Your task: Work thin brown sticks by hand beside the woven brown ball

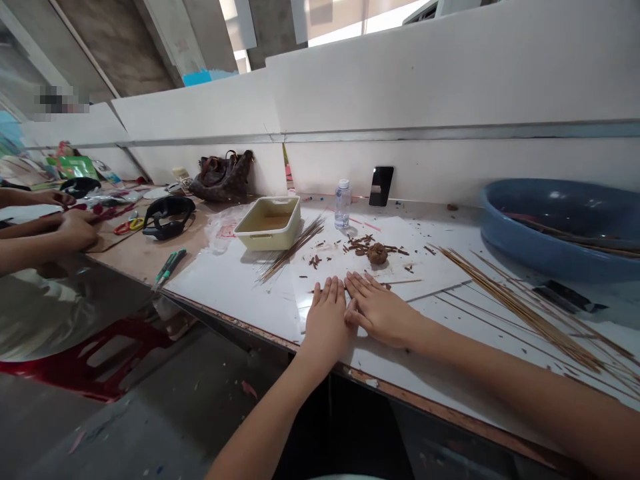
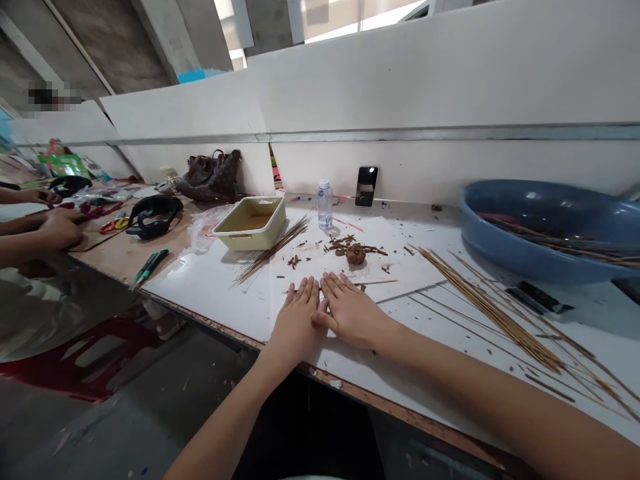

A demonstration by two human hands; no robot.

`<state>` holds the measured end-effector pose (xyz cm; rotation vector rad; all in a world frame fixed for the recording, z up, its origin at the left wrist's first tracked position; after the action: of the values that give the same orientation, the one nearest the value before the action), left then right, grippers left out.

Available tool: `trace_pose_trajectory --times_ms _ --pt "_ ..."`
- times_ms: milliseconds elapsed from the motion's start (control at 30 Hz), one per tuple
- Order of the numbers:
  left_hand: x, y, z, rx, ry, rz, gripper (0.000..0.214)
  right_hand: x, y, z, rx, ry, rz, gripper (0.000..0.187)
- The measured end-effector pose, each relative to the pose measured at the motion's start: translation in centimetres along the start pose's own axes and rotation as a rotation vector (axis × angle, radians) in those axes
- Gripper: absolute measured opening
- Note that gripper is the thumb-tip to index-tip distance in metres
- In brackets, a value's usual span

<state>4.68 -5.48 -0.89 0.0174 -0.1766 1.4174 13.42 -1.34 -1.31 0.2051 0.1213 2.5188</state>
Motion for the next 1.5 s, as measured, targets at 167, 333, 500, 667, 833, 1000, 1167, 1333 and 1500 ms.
trace_pose_trajectory --times_ms 167,333,500,667,833,1000,1167,1333,1500 --pt "-1.5 0.2 -0.8 -0.009 -0.018 -0.035 0.065 -0.8 0.7 -0.4 -0.036 -0.007 0.021 0.099" --pt "0.8 1.2 -0.5 -0.028 -0.042 0.032 0.064 0.6 -0.6 0.2 -0.014 -0.014 -0.01 0.098" --pt "-1.6 0.9 -0.8 -0.018 -0.109 -0.019 0.062 -0.9 0.6 -0.3 -0.058 0.008 0.019 0.098" --pt "-1.3 1.4 -0.5 -0.007 -0.056 -0.029 0.062 -0.5 0.2 -0.6 -0.042 -0.011 -0.001 0.099" --pt "-0.2 1.3 0.1 0.005 -0.027 0.027 0.063 -0.6 0.3 -0.4 -0.018 -0.022 -0.046 0.098" --pt "-1.8 0.8 -0.1 0.012 -0.005 -0.001 0.064 -1.6 1.4 -0.9 -0.019 0.025 -0.061 0.102" --pt "0.1 1.7 0.6 0.001 -0.001 0.039 0.065 -0.1 -0.1 0.2 0.024 0.024 -0.058 0.093" --pt "-1.4 1.1 -0.2 0.012 -0.026 0.023 0.066 -1.0 0.4 0.1 -0.017 0.011 -0.052 0.094" --pt "0.0 1.8 0.3 -0.003 0.005 0.061 0.063 0.1 -0.3 0.2 -0.027 0.027 -0.082 0.094"
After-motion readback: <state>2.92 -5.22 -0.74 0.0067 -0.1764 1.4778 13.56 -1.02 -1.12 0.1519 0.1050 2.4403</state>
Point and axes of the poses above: each hand's wrist, its own x-axis towards the middle knuckle, its own z-axis out of the back of the hand, y = z × x, the point moved 9 cm from there along x, towards the middle knuckle, and after that the axes turned 3 degrees about -x, right-handed, at the moved point
